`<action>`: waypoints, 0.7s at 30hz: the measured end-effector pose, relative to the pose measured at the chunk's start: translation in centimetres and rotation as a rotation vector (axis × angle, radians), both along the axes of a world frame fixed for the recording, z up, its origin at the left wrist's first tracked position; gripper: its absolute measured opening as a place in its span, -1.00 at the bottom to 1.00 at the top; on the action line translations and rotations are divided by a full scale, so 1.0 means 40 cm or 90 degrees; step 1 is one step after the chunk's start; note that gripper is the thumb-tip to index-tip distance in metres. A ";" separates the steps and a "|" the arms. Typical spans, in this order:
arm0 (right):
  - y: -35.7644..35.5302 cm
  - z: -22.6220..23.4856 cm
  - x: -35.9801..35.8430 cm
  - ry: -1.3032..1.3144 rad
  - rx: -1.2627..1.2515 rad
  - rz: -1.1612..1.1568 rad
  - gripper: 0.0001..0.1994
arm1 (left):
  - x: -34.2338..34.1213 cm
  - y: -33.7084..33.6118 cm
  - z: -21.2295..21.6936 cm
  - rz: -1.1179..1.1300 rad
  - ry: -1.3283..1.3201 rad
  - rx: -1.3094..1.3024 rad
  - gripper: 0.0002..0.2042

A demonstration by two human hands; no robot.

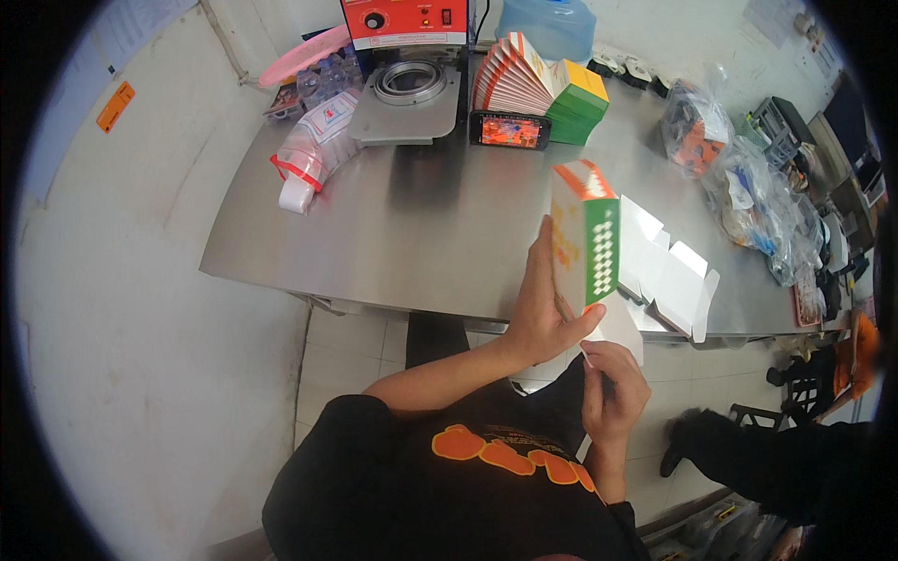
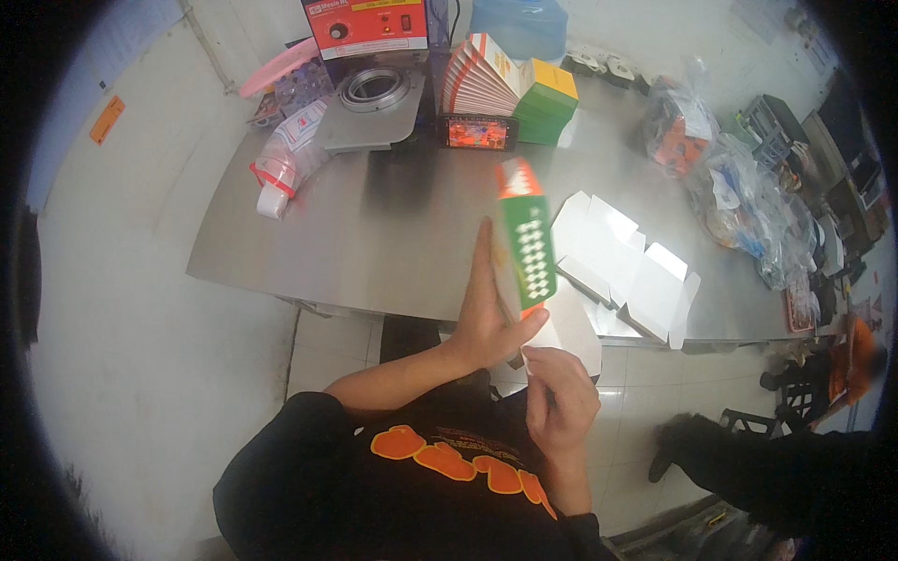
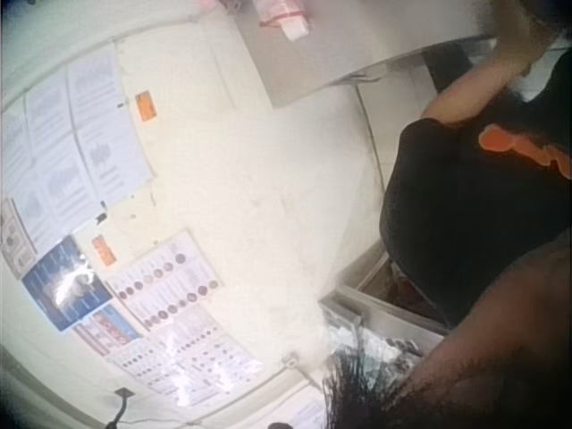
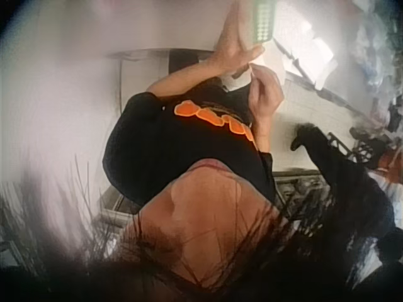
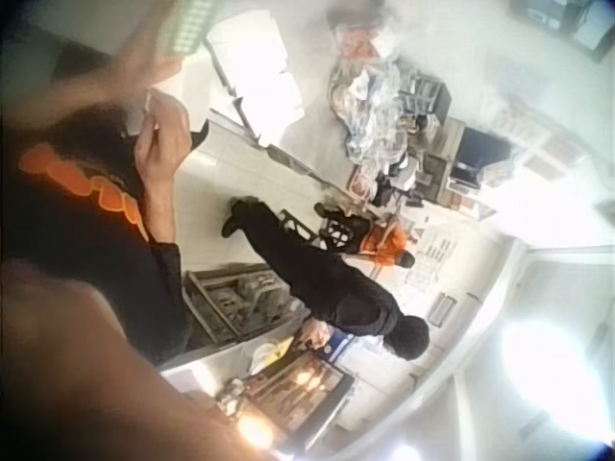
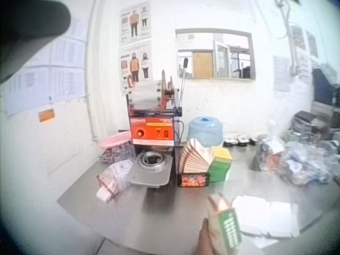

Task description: The person folds flat cardboard pieces into small rectangular boxes by hand, aligning edges and tucking flaps to form the shape. They repeatedly pick up new flat pieces, fold them into boxes, and place the finished boxes into a stack on the table.

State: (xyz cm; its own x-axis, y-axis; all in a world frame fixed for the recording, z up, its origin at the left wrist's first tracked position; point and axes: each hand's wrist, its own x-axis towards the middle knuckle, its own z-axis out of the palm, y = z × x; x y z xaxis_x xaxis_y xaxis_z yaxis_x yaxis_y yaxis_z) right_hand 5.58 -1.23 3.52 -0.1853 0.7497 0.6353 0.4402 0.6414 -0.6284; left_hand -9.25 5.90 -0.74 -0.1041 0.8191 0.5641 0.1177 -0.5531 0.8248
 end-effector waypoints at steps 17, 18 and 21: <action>0.022 -0.056 0.033 -0.020 0.056 -0.104 -0.85 | -0.027 -0.033 0.049 -0.095 0.128 -0.111 0.03; 0.026 -0.048 0.026 -0.025 0.057 -0.110 -0.86 | -0.027 -0.034 0.046 -0.114 0.153 -0.127 0.00; 0.030 -0.035 0.017 -0.023 0.002 -0.122 -0.87 | -0.025 -0.037 0.030 -0.159 0.204 -0.160 -0.07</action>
